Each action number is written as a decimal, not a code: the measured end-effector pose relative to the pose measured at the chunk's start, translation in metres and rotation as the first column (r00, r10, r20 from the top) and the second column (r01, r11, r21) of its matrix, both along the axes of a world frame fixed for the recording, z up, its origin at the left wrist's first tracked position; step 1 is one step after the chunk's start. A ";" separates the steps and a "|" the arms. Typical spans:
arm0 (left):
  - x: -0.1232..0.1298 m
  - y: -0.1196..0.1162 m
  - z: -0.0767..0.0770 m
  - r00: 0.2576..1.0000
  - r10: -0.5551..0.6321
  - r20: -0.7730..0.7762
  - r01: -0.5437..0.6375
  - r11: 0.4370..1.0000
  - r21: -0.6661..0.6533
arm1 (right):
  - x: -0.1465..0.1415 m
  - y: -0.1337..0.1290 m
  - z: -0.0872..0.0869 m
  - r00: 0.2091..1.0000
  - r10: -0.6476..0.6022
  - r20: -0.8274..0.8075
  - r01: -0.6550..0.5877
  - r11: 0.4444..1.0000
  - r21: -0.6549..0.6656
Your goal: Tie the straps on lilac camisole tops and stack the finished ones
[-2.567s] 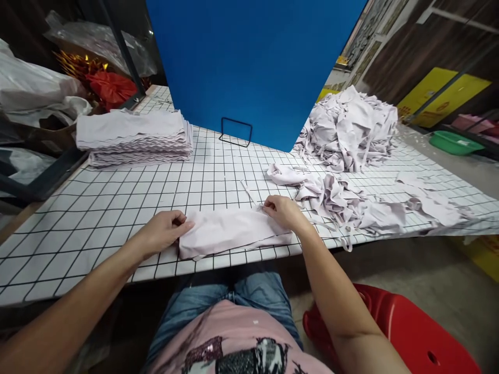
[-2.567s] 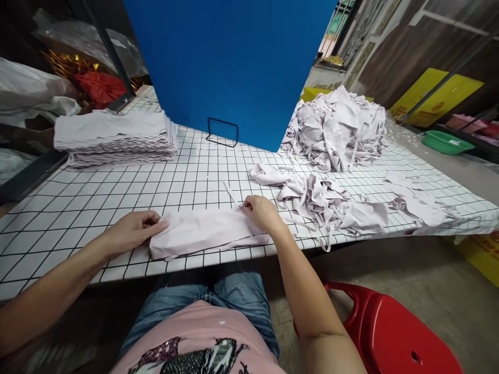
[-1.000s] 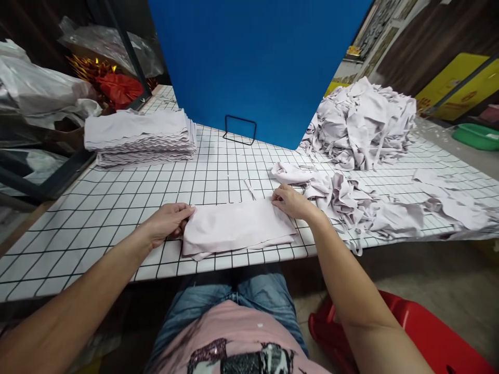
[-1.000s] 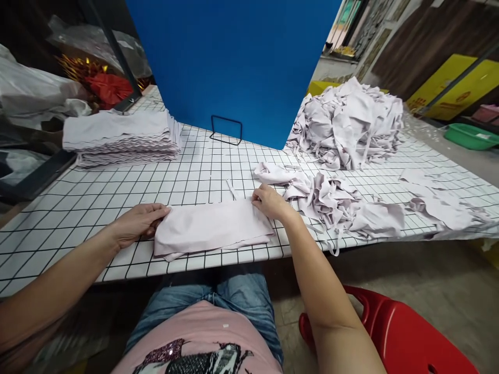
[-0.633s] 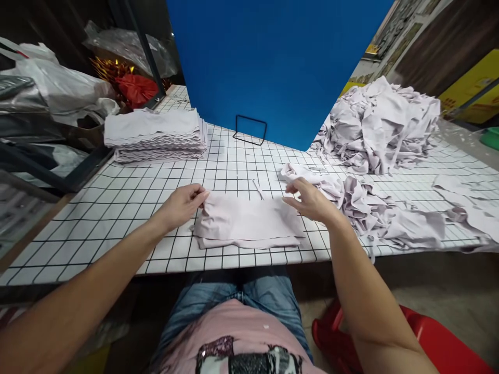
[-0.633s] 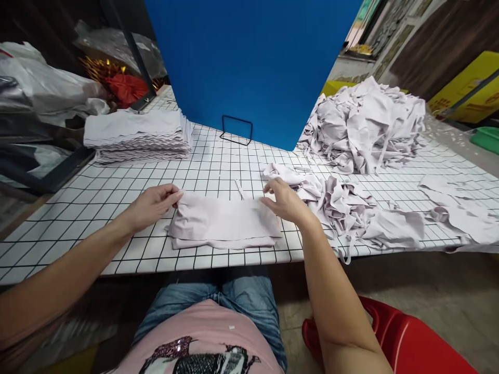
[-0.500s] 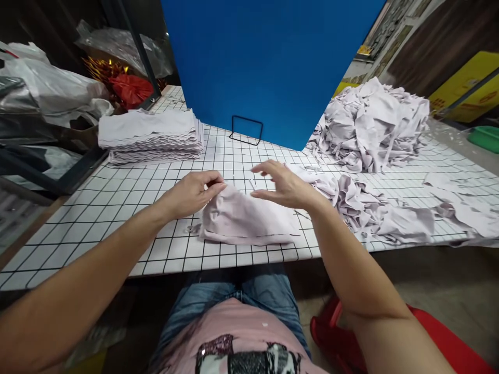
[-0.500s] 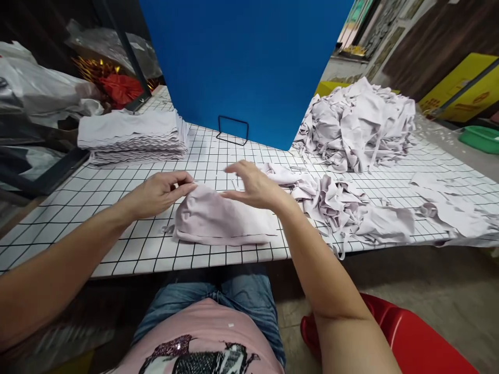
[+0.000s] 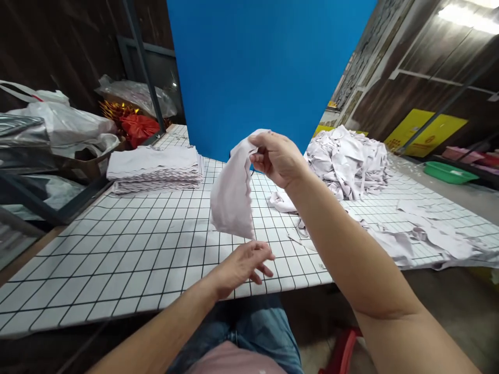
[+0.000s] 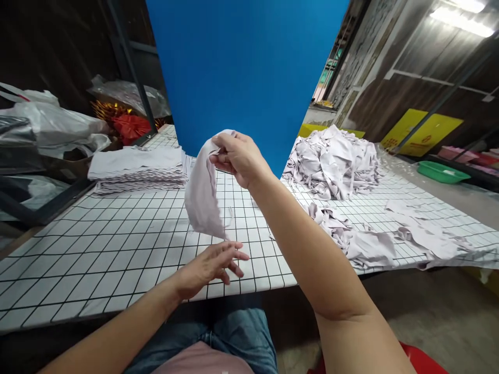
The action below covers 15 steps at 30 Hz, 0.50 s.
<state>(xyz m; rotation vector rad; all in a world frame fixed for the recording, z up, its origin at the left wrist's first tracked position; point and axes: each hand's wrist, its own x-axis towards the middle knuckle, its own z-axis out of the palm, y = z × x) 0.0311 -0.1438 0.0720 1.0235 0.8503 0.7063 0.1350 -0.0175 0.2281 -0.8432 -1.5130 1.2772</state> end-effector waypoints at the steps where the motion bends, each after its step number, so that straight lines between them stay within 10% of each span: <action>1: 0.001 0.003 -0.005 0.990 0.079 0.117 -0.070 0.995 -0.076 | 0.000 -0.003 0.002 0.999 -0.024 -0.048 0.023 1.000 -0.001; 8: -0.058 0.009 0.008 0.657 0.487 0.575 -0.364 0.873 -0.324 | 0.015 -0.027 0.005 0.987 -0.053 -0.150 0.055 0.998 0.011; 15: -0.064 0.005 -0.012 0.756 0.435 0.488 -0.192 0.861 -0.471 | 0.028 -0.036 -0.008 0.984 -0.044 -0.175 0.036 0.998 -0.050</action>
